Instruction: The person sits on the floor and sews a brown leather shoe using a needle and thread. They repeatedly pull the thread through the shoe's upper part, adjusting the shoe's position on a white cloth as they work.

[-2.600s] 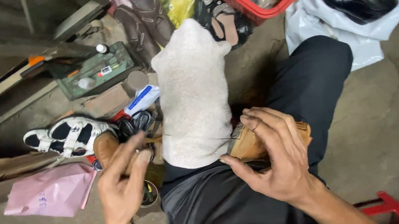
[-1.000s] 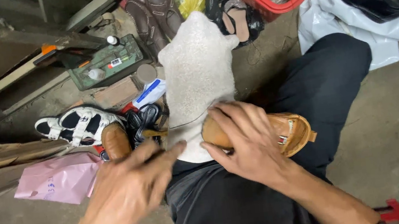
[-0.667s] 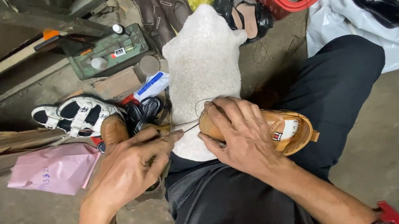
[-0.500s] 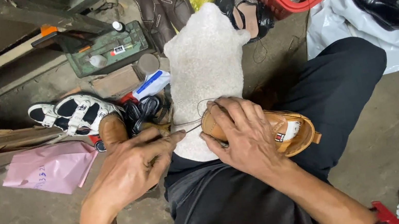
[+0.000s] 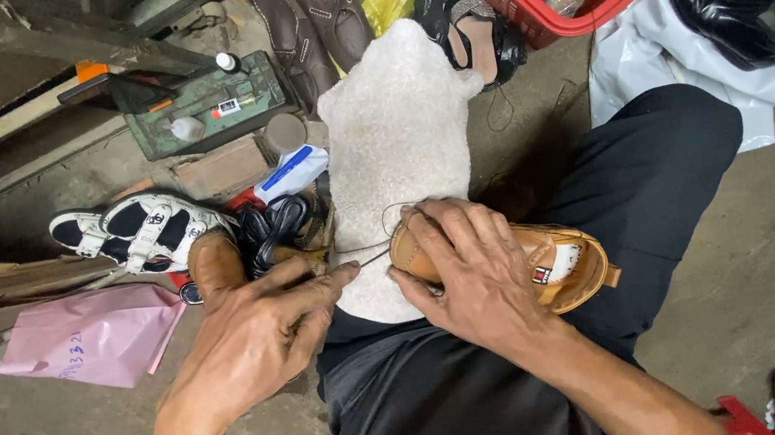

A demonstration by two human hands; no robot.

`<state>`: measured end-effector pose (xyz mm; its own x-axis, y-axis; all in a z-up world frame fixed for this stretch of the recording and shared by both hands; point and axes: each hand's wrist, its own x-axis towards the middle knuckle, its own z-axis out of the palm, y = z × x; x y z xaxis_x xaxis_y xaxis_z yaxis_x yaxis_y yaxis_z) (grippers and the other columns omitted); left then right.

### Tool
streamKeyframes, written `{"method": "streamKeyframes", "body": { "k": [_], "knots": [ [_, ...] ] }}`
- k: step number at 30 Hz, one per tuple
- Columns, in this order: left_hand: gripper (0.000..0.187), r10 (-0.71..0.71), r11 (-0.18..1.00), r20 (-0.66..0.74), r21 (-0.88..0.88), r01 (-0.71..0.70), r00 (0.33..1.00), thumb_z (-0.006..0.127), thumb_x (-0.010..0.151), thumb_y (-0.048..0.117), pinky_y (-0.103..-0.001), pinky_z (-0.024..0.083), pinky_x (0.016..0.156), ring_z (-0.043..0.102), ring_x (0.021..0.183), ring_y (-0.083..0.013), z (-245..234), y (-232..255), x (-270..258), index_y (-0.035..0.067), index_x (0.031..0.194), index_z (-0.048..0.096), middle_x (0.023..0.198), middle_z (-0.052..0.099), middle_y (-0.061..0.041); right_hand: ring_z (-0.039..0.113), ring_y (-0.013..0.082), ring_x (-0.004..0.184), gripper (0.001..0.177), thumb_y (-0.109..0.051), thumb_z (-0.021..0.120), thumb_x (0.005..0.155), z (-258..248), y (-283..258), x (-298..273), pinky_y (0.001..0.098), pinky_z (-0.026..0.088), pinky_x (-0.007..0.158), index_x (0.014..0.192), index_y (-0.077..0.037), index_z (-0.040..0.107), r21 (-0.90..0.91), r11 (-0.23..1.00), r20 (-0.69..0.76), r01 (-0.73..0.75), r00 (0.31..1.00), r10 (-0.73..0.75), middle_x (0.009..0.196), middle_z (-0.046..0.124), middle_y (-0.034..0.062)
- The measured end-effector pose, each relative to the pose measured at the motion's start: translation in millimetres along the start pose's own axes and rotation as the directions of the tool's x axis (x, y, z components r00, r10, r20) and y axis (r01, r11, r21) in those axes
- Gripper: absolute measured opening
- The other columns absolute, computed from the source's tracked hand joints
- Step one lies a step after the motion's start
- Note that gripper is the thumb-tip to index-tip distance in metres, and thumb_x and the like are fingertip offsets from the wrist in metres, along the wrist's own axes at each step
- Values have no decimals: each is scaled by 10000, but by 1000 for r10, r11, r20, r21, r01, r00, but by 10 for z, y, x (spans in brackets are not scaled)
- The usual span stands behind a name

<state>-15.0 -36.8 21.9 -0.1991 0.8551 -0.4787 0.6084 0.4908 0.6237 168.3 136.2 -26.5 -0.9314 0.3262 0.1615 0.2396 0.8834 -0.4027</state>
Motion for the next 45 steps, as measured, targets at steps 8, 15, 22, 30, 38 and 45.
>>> {"method": "streamKeyframes", "body": {
  "k": [8, 15, 22, 30, 38, 45],
  "knots": [
    [405, -48, 999, 42, 3, 48, 998, 541, 968, 267, -483, 519, 568, 712, 1000, -266, -29, 35, 20, 323, 1342, 688, 1221, 703, -7, 594, 302, 1159, 518, -417, 681, 979, 9, -7, -7, 448, 487, 928, 1343, -54, 617, -6, 1000, -6, 4, 1000, -4, 1248, 625, 107],
    [374, 37, 999, 19, 33, -38, 999, 519, 980, 276, -482, 537, 804, 620, 1255, -250, 33, -39, 23, 243, 1306, 700, 1170, 776, -50, 589, 296, 1168, 528, -432, 663, 988, 24, -6, -21, 446, 479, 937, 1351, -52, 613, -9, 1000, -2, -1, 1000, 1, 1260, 626, 105],
    [397, 53, 998, 41, 34, -54, 998, 530, 993, 263, -474, 544, 707, 648, 1207, -264, -48, -8, 66, 243, 1360, 680, 1112, 770, -63, 519, 331, 1342, 573, -359, 594, 1029, -158, 53, -62, 479, 434, 1103, 1458, 7, 488, 218, 975, 161, -38, 987, 2, 1432, 561, 172],
    [403, 99, 992, 58, 78, -104, 993, 580, 965, 167, -478, 538, 552, 688, 1159, -270, -3, 4, 130, 200, 1356, 672, 1036, 770, -88, 621, 330, 1144, 226, -148, 693, 1007, -109, 85, -53, 455, 520, 999, 1164, 8, 651, 230, 971, -31, 62, 998, -57, 1236, 647, 147],
    [601, 21, 978, 146, 200, -50, 989, 570, 872, 65, -483, 432, 472, 493, 518, -323, 32, 11, 246, 323, 1409, 644, 656, 597, -75, 615, 304, 1106, 159, -151, 739, 992, 44, 136, -50, 425, 511, 891, 1116, -62, 693, 122, 987, -61, 105, 993, -98, 1190, 668, 99],
    [611, -67, 975, 199, 221, 21, 978, 620, 867, 135, -557, 544, 608, 719, 737, -378, 47, 45, 256, 353, 1438, 605, 1081, 741, -53, 610, 300, 1080, 204, -122, 739, 999, 46, 174, -20, 432, 512, 859, 1181, -53, 680, 135, 983, -40, 125, 992, -121, 1167, 650, 91]
  ]
}}
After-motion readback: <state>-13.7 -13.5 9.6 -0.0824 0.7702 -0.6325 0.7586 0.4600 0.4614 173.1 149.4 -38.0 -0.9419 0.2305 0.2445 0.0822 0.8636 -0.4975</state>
